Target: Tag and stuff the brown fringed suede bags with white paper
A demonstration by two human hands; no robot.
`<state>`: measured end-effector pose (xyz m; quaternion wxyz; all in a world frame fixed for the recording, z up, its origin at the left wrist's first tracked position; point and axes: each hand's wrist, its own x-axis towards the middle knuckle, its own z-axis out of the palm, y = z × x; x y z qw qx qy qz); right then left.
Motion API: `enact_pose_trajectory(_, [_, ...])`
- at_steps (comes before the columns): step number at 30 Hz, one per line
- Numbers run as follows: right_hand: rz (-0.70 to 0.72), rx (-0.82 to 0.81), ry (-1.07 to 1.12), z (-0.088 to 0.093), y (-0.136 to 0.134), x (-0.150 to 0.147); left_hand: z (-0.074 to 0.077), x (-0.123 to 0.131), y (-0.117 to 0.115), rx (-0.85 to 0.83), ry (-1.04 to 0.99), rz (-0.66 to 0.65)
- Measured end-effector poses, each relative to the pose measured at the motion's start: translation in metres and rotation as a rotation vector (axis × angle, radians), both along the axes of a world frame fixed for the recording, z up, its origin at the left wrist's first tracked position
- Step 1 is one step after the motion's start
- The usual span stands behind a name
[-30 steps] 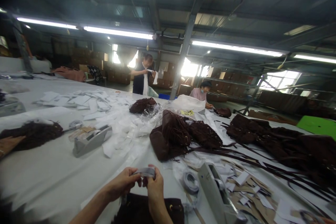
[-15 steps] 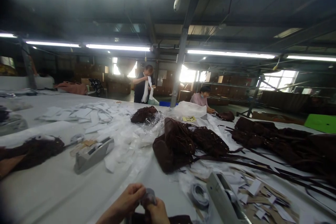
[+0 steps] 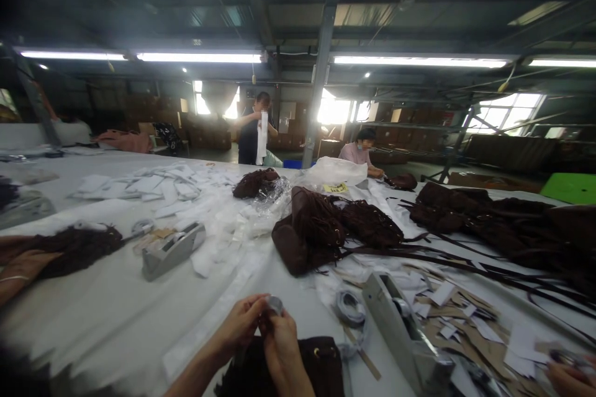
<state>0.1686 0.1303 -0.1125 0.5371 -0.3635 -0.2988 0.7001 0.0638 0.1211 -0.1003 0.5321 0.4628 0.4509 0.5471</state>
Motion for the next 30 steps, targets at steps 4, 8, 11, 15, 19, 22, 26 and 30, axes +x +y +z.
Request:
enact_pose_trajectory(4, [0.042,-0.054,-0.033,0.004,-0.001,0.004,-0.003,0.0,-0.004,-0.007,-0.087,0.061])
enact_pose_trajectory(8, [0.027,-0.047,-0.065,0.008,-0.007,0.005,0.007,0.001,-0.011,-0.154,-0.085,-0.042])
enact_pose_trajectory(11, [0.011,-0.022,-0.134,0.008,-0.007,0.006,0.012,0.003,-0.014,-0.123,-0.061,-0.006])
enact_pose_trajectory(15, [0.035,-0.02,-0.157,0.005,-0.006,0.008,0.005,0.003,-0.011,-0.033,-0.006,0.094])
enact_pose_trajectory(19, [0.044,-0.064,-0.161,0.001,-0.008,0.006,-0.004,0.0,-0.007,0.021,0.041,0.194])
enact_pose_trajectory(22, [-0.014,-0.11,-0.135,0.0,-0.012,0.001,-0.006,0.001,-0.007,0.002,0.058,0.198])
enact_pose_trajectory(26, [-0.089,-0.183,-0.088,0.003,-0.017,-0.008,-0.002,0.005,-0.012,-0.028,-0.027,0.238])
enact_pose_trajectory(30, [-0.124,-0.28,-0.01,0.007,-0.02,-0.014,0.008,0.01,-0.016,-0.097,-0.226,0.275])
